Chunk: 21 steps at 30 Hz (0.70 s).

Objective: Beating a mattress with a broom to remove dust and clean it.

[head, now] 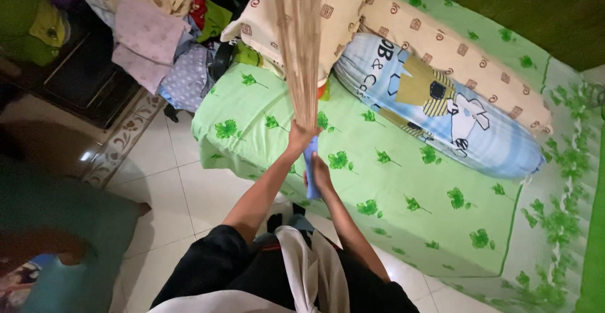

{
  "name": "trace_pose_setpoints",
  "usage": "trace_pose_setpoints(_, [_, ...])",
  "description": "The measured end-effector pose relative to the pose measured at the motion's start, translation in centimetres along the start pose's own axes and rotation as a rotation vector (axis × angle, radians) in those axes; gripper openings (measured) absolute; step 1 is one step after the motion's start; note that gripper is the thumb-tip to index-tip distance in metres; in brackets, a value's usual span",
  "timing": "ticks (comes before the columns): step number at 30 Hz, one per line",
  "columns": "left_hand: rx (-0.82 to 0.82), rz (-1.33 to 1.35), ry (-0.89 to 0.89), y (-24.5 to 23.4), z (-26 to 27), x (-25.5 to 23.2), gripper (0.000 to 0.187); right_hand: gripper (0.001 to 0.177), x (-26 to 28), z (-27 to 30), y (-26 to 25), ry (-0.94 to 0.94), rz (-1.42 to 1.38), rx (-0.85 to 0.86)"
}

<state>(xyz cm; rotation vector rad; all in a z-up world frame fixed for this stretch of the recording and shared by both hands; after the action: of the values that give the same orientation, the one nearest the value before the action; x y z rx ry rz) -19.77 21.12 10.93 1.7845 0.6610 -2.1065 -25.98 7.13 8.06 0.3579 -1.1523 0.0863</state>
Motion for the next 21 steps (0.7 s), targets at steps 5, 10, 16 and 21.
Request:
trace_pose_setpoints(5, [0.007,0.090,0.042,1.2,-1.7,1.9,0.067,0.069,2.3,0.9,1.8,0.143,-0.056,0.007])
trace_pose_setpoints(10, [-0.105,-0.069,0.198,1.1,-1.8,-7.1,0.072,0.068,4.0,-3.4,0.4,-0.018,-0.053,0.017])
trace_pose_setpoints(16, [-0.080,-0.339,-0.077,5.6,-7.5,3.1,0.072,0.072,4.4,-6.3,-2.2,0.243,0.040,-0.001])
trace_pose_setpoints(21, [-0.097,-0.109,0.118,6.3,-5.8,-5.6,0.073,0.071,6.3,-8.3,-2.7,0.069,-0.123,0.029])
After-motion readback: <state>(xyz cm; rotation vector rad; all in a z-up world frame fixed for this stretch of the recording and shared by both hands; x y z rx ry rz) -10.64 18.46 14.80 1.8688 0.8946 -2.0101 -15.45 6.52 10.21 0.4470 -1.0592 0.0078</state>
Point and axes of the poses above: each hand's wrist, its own z-axis away from the middle knuckle, its own y-axis out of the palm, x = y × z, the point moved 3 cm from there along -z, towards the middle knuckle, and after that the axes turned 11 degrees about -z, right-handed, at the moved point
